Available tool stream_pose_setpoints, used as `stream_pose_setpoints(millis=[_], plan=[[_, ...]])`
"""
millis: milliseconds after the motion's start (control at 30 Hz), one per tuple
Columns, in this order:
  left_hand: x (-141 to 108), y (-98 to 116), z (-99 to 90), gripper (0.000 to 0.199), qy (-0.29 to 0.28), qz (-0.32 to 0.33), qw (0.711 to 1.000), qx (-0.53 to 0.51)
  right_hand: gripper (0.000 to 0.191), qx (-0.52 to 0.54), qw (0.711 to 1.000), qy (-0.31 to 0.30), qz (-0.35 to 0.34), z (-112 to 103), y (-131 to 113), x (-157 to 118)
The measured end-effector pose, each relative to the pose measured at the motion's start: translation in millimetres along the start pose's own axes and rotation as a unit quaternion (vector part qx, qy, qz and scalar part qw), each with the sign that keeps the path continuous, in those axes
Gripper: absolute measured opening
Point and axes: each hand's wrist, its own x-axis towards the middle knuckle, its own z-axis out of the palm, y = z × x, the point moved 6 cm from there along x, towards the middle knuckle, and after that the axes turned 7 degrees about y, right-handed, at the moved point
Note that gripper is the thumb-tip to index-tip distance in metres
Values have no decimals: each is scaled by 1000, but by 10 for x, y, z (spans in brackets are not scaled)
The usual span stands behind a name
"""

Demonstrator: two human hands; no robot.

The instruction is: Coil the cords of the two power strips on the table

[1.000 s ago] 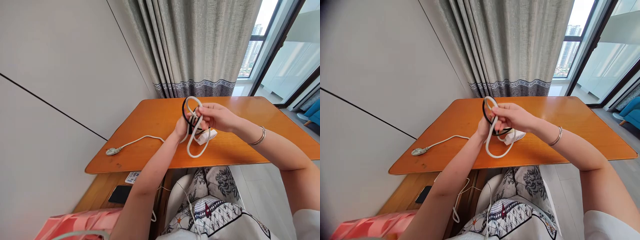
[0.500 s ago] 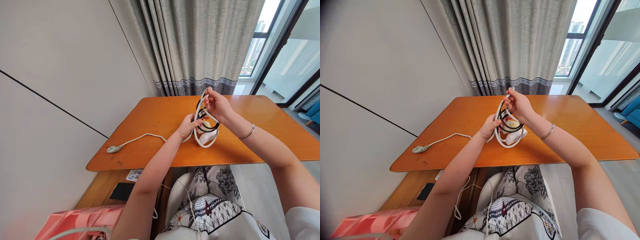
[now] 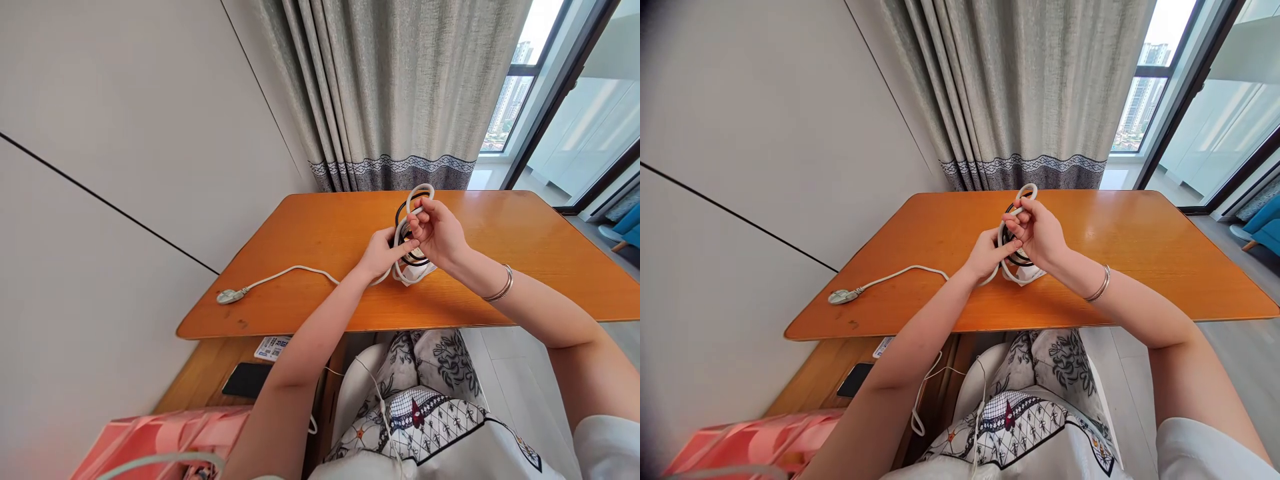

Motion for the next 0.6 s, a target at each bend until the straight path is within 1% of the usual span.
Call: stream_pose_setpoints(millis=[100, 167, 233, 300, 367, 433, 500, 567, 600], plan=[[8, -21, -2, 45, -1, 11, 997, 82, 20, 19, 999, 24, 33, -73, -1, 12], [9, -9, 2, 40, -1, 29, 989, 148, 17, 25, 997, 41, 59, -109, 16, -3], [7, -4, 11, 37, -4, 38, 981, 192, 14, 19, 996, 47, 77, -136, 22, -20], [5, -12, 18, 34, -7, 42, 977, 209, 13, -14, 996, 31, 79, -158, -8, -17], [8, -44, 21, 34, -14, 44, 977, 209, 11, -92, 993, -6, 69, -182, -73, 18], [15, -107, 23, 37, -28, 35, 978, 201, 13, -200, 977, -53, 60, -222, -144, 77], [19, -181, 27, 39, -49, 23, 981, 187, 25, -304, 948, -90, 39, -279, -211, 150], [16, -234, 30, 40, -63, 19, 983, 173, 40, -399, 912, -97, -8, -348, -275, 232], [13, -251, 28, 40, -64, 18, 983, 170, 44, -444, 891, -83, -44, -384, -311, 271]])
